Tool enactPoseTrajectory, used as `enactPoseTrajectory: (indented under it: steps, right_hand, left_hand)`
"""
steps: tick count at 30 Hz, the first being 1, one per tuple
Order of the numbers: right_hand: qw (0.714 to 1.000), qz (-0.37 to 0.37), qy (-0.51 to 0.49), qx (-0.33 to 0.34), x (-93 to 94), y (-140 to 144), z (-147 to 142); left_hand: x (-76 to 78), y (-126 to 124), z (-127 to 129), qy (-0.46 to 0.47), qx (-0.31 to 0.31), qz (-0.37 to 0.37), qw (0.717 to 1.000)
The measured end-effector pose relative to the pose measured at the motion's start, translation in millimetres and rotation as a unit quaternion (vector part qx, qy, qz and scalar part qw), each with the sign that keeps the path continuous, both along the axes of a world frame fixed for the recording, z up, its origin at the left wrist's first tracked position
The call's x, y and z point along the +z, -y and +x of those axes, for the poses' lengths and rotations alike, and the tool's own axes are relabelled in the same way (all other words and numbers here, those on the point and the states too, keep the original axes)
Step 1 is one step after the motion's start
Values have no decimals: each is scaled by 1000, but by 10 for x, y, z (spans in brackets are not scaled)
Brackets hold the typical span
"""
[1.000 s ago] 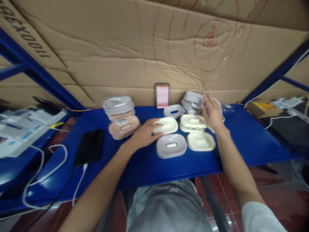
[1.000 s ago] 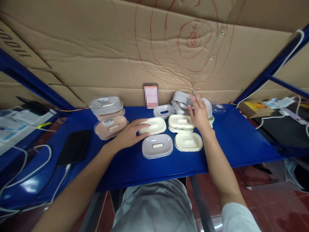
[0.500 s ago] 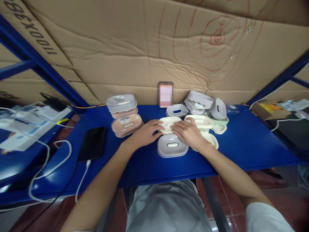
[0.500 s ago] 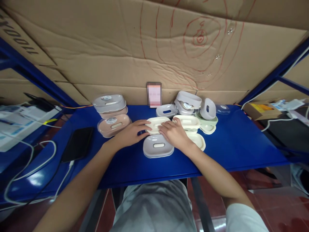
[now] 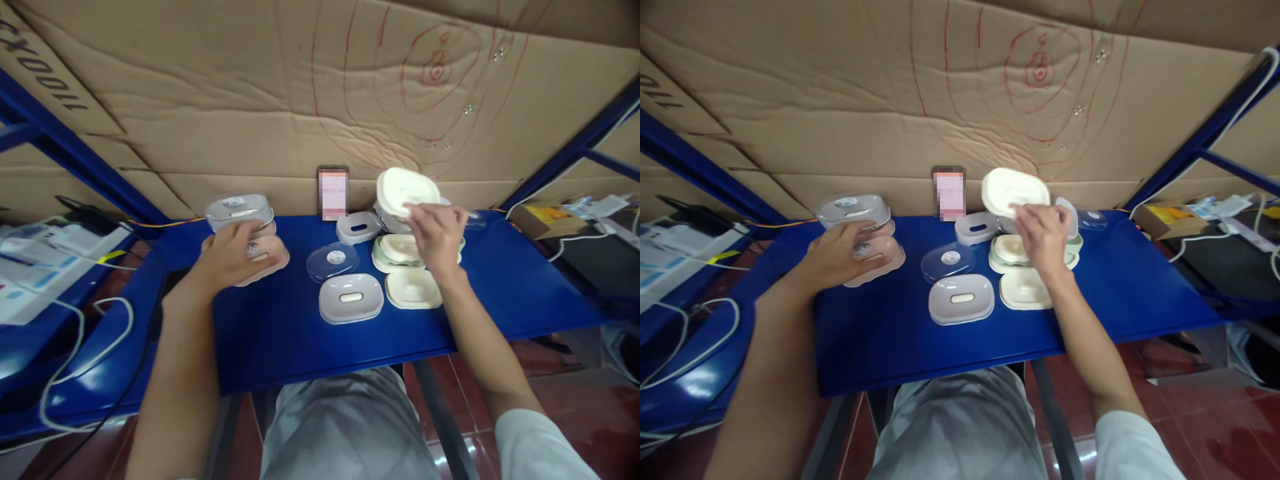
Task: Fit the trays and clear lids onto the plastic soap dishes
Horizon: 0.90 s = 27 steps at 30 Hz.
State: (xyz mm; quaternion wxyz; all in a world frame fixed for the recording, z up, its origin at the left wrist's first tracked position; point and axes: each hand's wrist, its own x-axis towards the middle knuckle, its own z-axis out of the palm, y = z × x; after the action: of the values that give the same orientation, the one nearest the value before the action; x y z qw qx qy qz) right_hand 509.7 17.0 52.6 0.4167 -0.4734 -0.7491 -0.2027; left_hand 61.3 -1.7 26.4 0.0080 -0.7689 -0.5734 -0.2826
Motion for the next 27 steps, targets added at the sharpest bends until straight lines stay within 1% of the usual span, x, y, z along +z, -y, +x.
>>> enactPoseTrajectory:
  steps: [1,2,4,6,7,9,10,12,14,16,18,20,23,27]
  right_hand:
    - [999,-2,-15,-29,9,-117,139]
    - [999,-12,-25,-44,3,-232,267]
    - [998,-46,-22,-29,-41,-431,465]
    - [997,-81,-6,9,-98,-548,561]
    - [996,-91,1,21,-119,-568,564]
    - [995,-97,8,29,-127,-523,482]
    - [995,-96,7,30,-113,-459,398]
    - [994,-99,11,43,-65,-264,158]
    - [988,-116,35,90,-19,-18,-133]
    - [971,-146,80,169,-3,214,-409]
    - [952,-169,107,234,-24,371,-606]
    - [942,-172,99,272,-72,434,-696]
    - [943,-162,63,283,-150,416,-692]
    - [955,-141,34,257,-178,370,-641]
  left_hand:
    - [-94,-39,-132,-10,15,-31,999]
    - [-183,-70,-231,-21,9,-65,998]
    - [-312,-106,-318,-30,2,-94,995]
    - [-332,-107,-280,-26,-14,-103,994]
    - [-297,-95,-228,-16,-30,-111,993]
    - [-155,-50,-91,19,-70,-140,988]
    - [-63,-19,-12,43,-90,-153,983]
    - [119,52,160,79,-101,-160,979]
    - [241,124,361,99,-120,-134,979]
    - [268,187,588,111,-159,-87,977]
    - [214,237,817,113,-202,-44,972]
    - [124,273,1004,104,-226,-8,968]
    - [11,289,1157,105,-226,36,968]
    - [-81,247,1177,99,-238,65,964]
